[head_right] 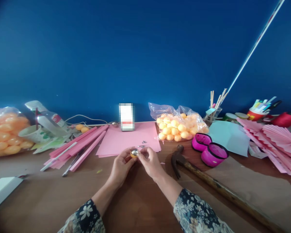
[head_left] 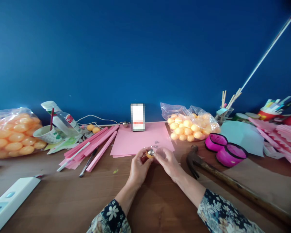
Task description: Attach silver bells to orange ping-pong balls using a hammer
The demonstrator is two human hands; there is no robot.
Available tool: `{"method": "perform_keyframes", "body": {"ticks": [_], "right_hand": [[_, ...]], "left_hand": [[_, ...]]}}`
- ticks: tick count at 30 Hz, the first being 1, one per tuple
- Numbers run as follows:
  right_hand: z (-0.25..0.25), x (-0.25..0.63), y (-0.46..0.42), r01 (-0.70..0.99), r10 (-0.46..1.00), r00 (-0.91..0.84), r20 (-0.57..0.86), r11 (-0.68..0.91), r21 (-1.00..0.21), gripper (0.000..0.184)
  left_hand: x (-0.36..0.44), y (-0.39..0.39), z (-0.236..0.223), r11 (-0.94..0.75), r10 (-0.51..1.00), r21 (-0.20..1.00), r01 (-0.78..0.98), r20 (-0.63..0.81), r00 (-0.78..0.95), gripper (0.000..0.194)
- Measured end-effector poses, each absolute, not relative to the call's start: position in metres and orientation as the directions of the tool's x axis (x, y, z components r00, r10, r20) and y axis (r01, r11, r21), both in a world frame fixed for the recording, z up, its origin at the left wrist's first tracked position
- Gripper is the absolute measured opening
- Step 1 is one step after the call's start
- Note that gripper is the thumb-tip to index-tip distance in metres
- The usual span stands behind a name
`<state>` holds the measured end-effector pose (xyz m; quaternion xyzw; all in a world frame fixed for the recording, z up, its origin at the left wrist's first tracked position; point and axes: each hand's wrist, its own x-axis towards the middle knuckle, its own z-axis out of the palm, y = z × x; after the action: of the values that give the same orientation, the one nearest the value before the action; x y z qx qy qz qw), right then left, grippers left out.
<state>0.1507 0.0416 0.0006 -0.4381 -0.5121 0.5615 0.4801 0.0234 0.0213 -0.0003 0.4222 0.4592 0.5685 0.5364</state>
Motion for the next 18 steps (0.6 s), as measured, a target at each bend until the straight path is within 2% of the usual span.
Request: {"method": "perform_keyframes", "body": {"ticks": [9,12,18], "right_hand": [[0.0052,0.1545,0.0395,-0.199,0.970,-0.242,0.014,-0.036,-0.979,0.023],[0.0054,0.1542,0.0379,-0.148,0.972,-0.233,0.032,-0.003,-0.989,0.021],[0.0053,0.1541,0.0345,0.036,0.957,-0.225,0.181,0.194,-0.980,0.018]], "left_hand": [[0.0203,0.0212,0.0012,0.030,0.999,0.931,-0.363,-0.032,0.000,0.049],[0.0195,0.0204,0.0015,0.036,0.999,0.923,-0.384,-0.031,0.019,0.048],[0.0192,0.0198,0.0004,0.024,1.000,0.918,-0.396,-0.021,0.011,0.036]]}}
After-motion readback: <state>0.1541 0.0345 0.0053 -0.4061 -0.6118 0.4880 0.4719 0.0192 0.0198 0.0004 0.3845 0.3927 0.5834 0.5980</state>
